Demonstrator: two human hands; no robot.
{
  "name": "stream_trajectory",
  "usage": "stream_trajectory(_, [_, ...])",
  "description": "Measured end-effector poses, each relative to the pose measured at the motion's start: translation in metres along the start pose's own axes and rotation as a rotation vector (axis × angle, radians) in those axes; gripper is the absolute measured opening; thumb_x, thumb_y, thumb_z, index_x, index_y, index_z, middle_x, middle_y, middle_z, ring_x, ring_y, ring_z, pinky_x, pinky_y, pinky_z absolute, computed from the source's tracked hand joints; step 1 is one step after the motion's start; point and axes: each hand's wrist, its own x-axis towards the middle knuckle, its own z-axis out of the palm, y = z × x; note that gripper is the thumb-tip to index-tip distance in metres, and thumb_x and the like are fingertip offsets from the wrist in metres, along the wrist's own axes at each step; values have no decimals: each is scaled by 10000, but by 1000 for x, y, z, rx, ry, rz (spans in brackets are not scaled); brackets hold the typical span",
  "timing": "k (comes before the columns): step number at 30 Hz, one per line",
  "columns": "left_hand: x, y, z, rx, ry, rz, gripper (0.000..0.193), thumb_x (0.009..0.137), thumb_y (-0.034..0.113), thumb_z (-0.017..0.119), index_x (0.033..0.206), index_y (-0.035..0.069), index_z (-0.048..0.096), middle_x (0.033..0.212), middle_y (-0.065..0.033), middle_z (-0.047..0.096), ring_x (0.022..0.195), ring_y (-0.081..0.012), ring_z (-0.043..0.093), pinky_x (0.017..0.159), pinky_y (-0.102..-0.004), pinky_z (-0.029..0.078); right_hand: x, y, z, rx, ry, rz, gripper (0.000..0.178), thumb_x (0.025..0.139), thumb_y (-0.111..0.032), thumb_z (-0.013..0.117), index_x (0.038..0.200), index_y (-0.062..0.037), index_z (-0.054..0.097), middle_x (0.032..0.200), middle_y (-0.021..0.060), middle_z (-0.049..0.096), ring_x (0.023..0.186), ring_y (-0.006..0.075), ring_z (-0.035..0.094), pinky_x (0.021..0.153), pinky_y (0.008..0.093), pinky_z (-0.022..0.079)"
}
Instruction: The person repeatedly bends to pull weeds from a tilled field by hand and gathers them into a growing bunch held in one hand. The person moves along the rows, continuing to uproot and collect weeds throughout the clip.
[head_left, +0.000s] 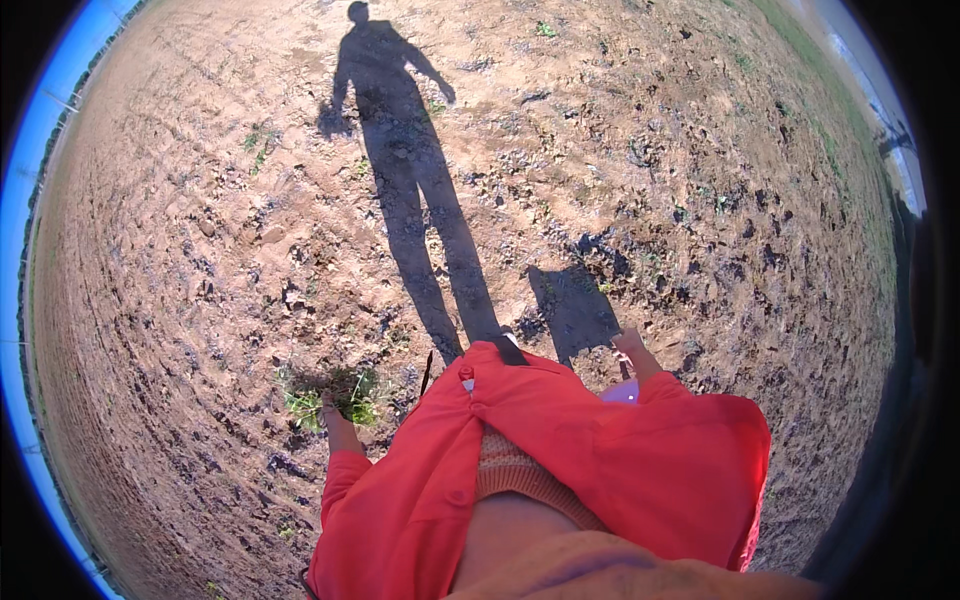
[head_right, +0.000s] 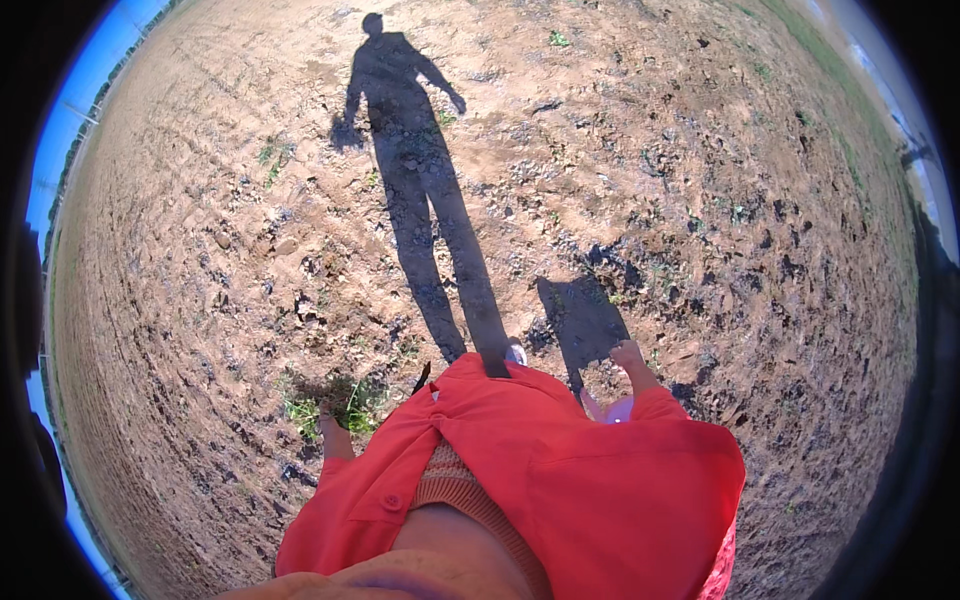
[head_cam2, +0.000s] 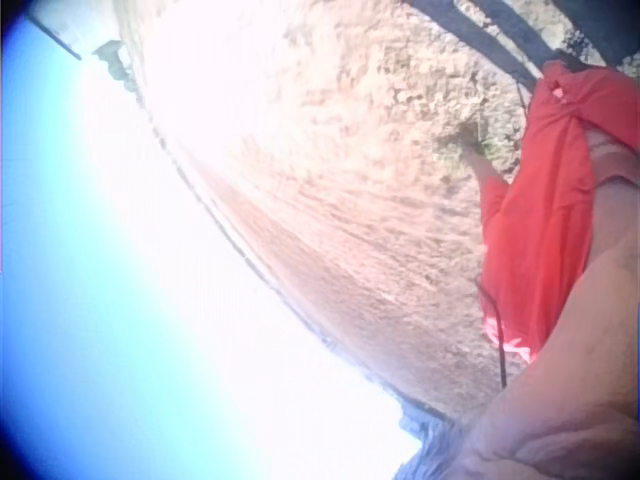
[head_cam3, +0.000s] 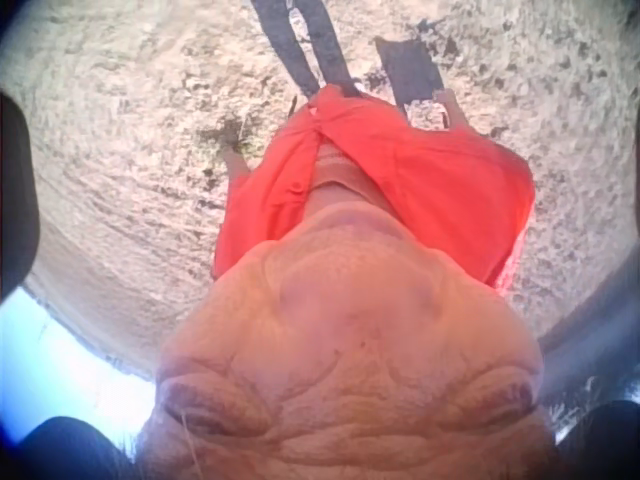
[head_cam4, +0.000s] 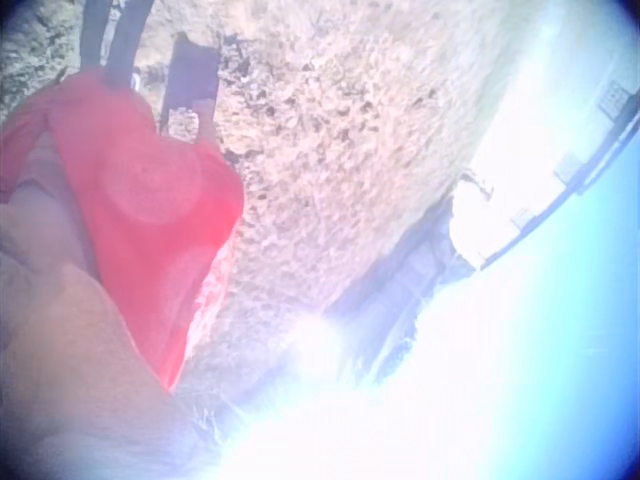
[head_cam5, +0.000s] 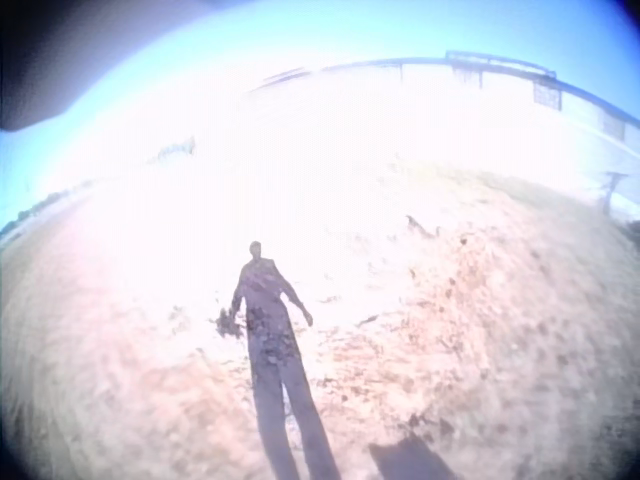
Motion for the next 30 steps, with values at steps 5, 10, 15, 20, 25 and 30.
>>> stream_trajectory(5, [7, 33, -13, -31, 153, -21, 281, 848, 312, 385, 830, 123, 592, 894, -59, 598, 842, -233, 558, 718, -393, 459, 39, -218, 6, 184, -158, -45, 138, 786, -172, 528, 781, -34, 532, 638, 61, 557, 496, 146, 552, 403, 268, 422])
stream_trajectory(10, [38, 63, -25, -101, 270, -42, 285, 847, 316, 384, 844, 122, 591, 899, -62, 598, 845, -236, 559, 725, -395, 459, 47, -380, 75, -240, -141, -493, 314, 704, -294, 541, 855, -31, 624, 763, 164, 621, 626, 252, 609, 633, 340, 482])
stream_trajectory(15, [114, 115, -12, -149, 294, -63, 289, 846, 321, 382, 859, 121, 591, 904, -65, 598, 849, -240, 559, 732, -397, 459, 64, -459, 135, -456, -182, -586, 294, 706, -301, 525, 876, -90, 639, 821, 136, 632, 788, 281, 601, 722, 367, 467])
stream_trajectory(20, [191, 189, 1, -177, 271, -23, 295, 845, 325, 380, 873, 120, 590, 909, -68, 598, 852, -244, 560, 739, -400, 459, 89, -515, 157, -513, -56, -441, 340, 694, -327, 524, 909, -87, 633, 879, 158, 623, 851, 315, 589, 773, 379, 458])
stream_trajectory(25, [269, 261, 44, -262, 186, 87, 301, 845, 330, 379, 887, 120, 589, 914, -71, 599, 855, -247, 560, 747, -402, 459, 134, -549, 165, -439, -46, -409, 479, 677, -417, 576, 914, -1, 609, 887, 226, 603, 853, 353, 578, 744, 386, 454])
stream_trajectory(30, [315, 314, 146, -397, 96, 100, 308, 844, 334, 377, 902, 119, 589, 919, -74, 599, 858, -251, 561, 754, -404, 459, 242, -508, 147, -316, -21, -305, 559, 636, -446, 626, 935, 25, 594, 913, 237, 600, 874, 347, 581, 746, 385, 454])
